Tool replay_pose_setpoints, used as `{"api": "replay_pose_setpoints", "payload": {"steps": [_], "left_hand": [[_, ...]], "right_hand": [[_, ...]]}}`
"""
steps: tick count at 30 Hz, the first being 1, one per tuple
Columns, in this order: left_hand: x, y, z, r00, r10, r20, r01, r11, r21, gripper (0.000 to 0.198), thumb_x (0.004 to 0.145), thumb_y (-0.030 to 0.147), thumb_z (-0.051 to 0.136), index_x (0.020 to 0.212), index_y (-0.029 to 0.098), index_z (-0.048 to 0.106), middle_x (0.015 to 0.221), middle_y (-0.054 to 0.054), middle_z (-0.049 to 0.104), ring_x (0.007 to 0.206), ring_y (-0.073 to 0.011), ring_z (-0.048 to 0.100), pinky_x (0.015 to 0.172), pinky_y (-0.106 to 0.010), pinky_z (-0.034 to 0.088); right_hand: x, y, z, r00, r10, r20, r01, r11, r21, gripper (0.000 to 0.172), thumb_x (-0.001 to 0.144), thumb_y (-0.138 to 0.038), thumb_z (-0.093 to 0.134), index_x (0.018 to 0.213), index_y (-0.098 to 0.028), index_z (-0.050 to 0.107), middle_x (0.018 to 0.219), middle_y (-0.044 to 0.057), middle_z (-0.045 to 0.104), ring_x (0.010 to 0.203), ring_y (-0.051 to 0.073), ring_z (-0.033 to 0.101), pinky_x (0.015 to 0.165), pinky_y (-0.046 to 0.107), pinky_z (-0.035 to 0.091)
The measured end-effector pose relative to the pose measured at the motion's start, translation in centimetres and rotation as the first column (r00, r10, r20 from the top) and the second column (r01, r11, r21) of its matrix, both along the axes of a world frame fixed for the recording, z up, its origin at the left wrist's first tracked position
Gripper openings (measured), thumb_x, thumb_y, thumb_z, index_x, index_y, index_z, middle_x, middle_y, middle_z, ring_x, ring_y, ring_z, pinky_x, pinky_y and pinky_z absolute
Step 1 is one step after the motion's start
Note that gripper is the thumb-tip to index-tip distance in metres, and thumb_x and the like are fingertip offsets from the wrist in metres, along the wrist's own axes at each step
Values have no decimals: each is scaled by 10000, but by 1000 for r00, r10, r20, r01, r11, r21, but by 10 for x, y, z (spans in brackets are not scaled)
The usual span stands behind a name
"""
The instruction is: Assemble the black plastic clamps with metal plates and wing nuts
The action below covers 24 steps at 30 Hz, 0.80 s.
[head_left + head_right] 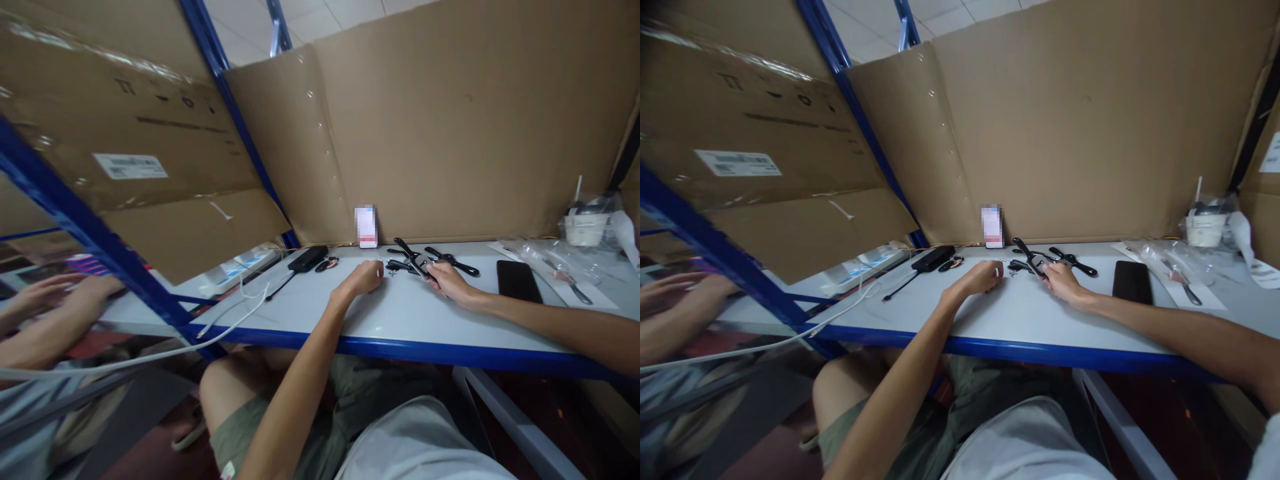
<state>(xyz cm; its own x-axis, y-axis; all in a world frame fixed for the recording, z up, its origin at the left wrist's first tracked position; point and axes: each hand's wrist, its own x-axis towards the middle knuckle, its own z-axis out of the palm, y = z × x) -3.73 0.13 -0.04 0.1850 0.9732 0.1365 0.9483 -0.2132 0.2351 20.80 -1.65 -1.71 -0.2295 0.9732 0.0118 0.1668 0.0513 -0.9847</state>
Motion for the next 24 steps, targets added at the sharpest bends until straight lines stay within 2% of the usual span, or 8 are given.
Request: {"api": "replay_pose_setpoints", "payload": {"steps": [5, 8, 11, 18, 24], "left_hand": [[6, -1, -5, 975, -6, -223, 23, 997, 75, 237, 810, 164, 547, 1014, 172, 667, 938, -136, 733, 837, -253, 685, 696, -301, 458], [11, -4, -8, 956, 7, -293, 22, 995, 96, 248, 855, 189, 519, 1069, 164, 642, 997, -158, 725, 897, -272, 685, 735, -319, 466], [15, -8, -9, 955, -9, -295, 43, 993, 108, 259, 864, 152, 487, 1083, 167, 624, 1004, -149, 725, 909, -269, 684, 741, -320, 465], [21, -14, -11, 977, -115, -181, 137, 984, 117, 283, 847, 102, 478, 1090, 162, 611, 1029, -129, 721, 913, -238, 672, 769, -314, 475], [24, -15, -13, 975, -73, -209, 101, 987, 125, 267, 869, 134, 497, 1116, 146, 598, 1004, -146, 716, 905, -254, 673, 794, -338, 485]], "right_hand": [[-1, 0, 0, 1000, 0, 7, 0, 1000, 3, 373, 1051, -253, 394, 742, -141, 570, 553, -14, 446, 447, 72, 371, 387, 188, 238], [-2, -2, 1, 1000, 1, 5, -1, 1000, -4, 374, 1051, -256, 395, 738, -142, 565, 555, -14, 444, 445, 71, 373, 387, 188, 237], [-1, -2, 2, 1000, 10, 1, -10, 1000, -6, 371, 1044, -264, 414, 720, -148, 555, 552, -13, 446, 442, 71, 370, 386, 188, 247], [-2, -3, 4, 1000, 9, 21, -9, 1000, 1, 385, 1050, -247, 393, 711, -147, 547, 537, -22, 437, 433, 68, 351, 390, 190, 252], [-1, -3, 3, 1000, 6, 16, -6, 1000, -1, 366, 1041, -262, 418, 729, -141, 565, 550, -20, 443, 438, 67, 365, 390, 186, 247]]}}
